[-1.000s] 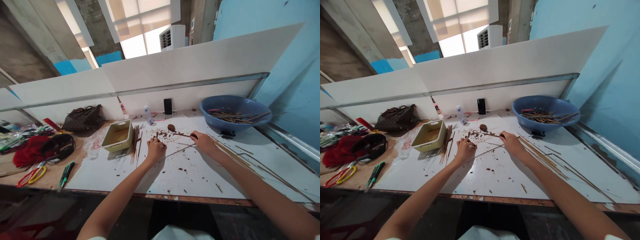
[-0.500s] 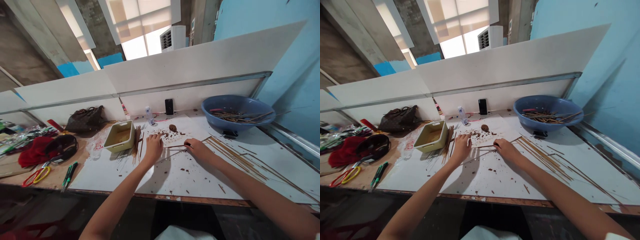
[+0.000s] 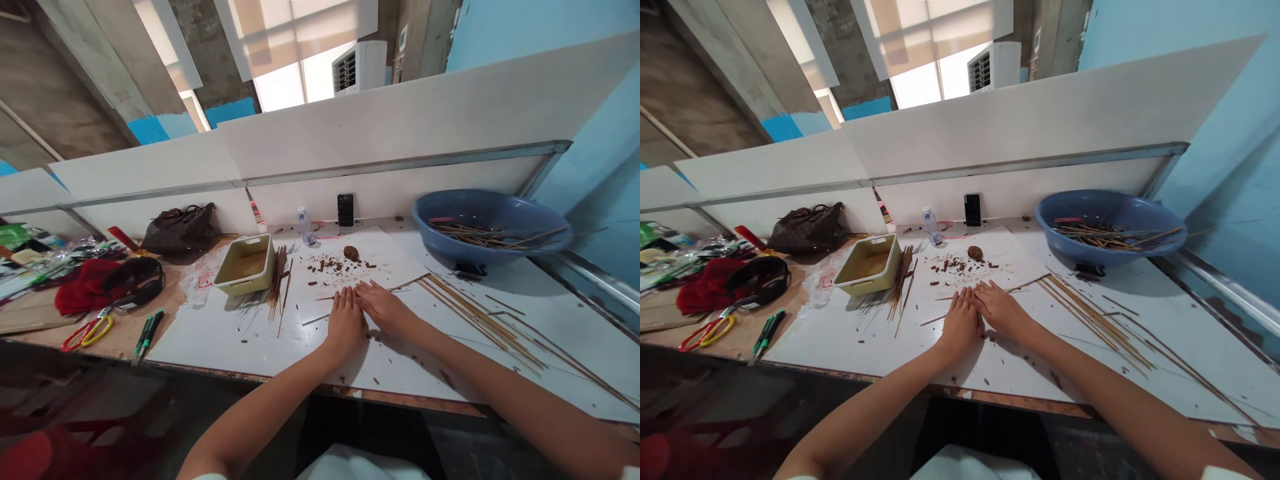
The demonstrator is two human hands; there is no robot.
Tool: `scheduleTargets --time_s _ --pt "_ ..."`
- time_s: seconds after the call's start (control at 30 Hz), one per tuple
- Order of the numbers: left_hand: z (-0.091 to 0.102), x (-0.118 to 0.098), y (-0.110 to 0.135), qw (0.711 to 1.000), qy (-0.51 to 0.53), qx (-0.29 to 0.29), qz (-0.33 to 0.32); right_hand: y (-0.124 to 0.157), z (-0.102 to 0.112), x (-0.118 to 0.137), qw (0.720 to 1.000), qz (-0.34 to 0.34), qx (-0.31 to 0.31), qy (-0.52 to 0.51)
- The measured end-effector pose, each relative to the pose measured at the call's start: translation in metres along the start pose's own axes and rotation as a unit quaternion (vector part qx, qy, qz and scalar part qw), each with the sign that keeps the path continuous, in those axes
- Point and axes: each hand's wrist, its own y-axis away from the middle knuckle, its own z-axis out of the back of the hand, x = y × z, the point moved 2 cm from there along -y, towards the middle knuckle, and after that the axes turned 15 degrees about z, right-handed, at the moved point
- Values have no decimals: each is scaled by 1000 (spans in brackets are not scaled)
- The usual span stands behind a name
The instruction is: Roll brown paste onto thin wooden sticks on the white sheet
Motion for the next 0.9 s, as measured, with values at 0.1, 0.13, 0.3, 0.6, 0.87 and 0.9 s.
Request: scheduleTargets --time_s 0.1,0.13,0.3,0.6,0.87,0.9 --pt "-1 0 -8 1000 -10 22 15 -5 -11 1 998 -14 56 -4" --pt "-3 1 -10 999 -14 31 18 -5 -14 1 997 -23 69 -1" --pt "-15 8 -2 999 -17 39 14 5 -23 9 994 -39 100 21" --pt "3 9 -22 998 -9 58 28 -15 -18 0 991 -73 112 4" --pt "-6 12 5 999 -7 31 30 13 -22 15 995 -40 95 13" --pt "-7 13 7 999 -8 30 31 15 -23 16 994 -41 97 13"
